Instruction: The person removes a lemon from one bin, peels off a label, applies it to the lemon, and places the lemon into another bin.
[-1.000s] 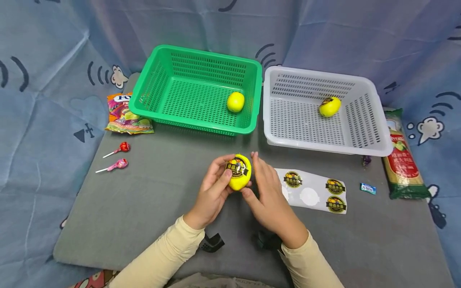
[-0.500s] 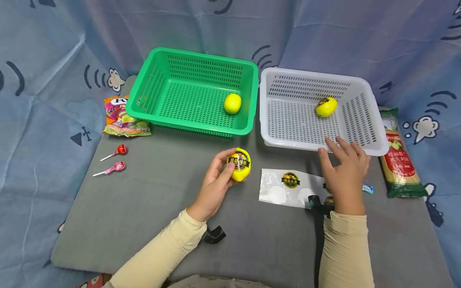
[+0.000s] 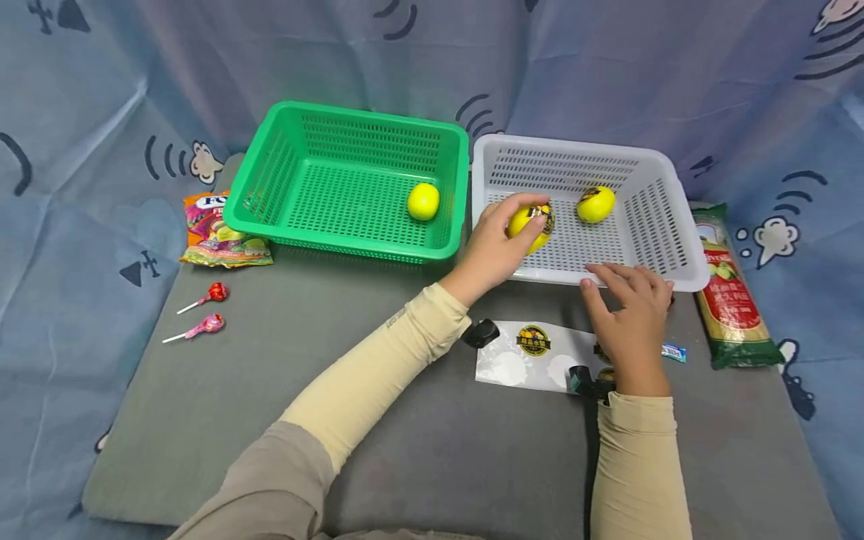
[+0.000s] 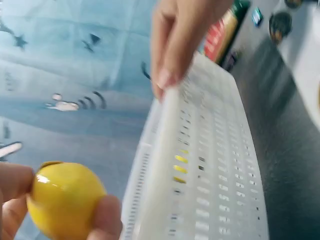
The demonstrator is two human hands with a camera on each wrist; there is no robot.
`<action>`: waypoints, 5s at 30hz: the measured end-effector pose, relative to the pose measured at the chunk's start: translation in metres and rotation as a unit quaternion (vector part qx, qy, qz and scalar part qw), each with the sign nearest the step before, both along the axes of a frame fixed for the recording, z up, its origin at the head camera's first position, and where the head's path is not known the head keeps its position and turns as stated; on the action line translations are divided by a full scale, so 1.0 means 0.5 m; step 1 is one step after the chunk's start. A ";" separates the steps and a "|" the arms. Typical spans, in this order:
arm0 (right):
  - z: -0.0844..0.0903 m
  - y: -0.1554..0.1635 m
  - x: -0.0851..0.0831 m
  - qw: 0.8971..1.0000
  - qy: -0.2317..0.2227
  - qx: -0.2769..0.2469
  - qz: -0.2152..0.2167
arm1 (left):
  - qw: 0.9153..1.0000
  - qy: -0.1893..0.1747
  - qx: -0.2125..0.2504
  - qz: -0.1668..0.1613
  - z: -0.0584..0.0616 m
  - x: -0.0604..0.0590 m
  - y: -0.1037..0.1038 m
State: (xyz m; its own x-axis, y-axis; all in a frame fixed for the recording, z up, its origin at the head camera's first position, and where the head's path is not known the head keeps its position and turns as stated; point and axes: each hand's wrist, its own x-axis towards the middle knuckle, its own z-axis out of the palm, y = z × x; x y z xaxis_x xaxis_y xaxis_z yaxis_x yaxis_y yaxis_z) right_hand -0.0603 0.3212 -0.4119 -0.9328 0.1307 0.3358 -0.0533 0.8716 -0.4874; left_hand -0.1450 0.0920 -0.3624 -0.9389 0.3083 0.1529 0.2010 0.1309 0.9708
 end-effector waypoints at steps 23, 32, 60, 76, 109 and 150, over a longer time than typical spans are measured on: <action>-0.002 -0.008 -0.010 0.999 -0.014 -0.021 0.024 | 0.999 0.021 0.041 -0.004 -0.026 0.037 -0.064; 0.008 -0.027 -0.006 0.997 -0.039 -0.058 0.046 | 0.991 0.026 0.104 0.083 -0.071 0.124 -0.250; 0.028 -0.431 -0.111 0.981 -0.086 -0.032 0.168 | 0.950 -0.066 -0.256 -0.166 0.066 -0.212 -0.309; 0.036 -0.428 -0.115 0.980 -0.109 -0.025 0.166 | 0.883 -0.102 -0.401 -0.221 -0.040 -0.318 -0.296; 0.037 -0.426 -0.114 0.981 -0.106 -0.014 0.163 | 0.993 -0.076 0.076 0.055 0.041 0.172 -0.332; -0.024 -0.109 0.194 0.951 -0.275 -0.138 -0.021 | 0.861 0.159 -0.469 -0.115 -0.169 0.236 -0.006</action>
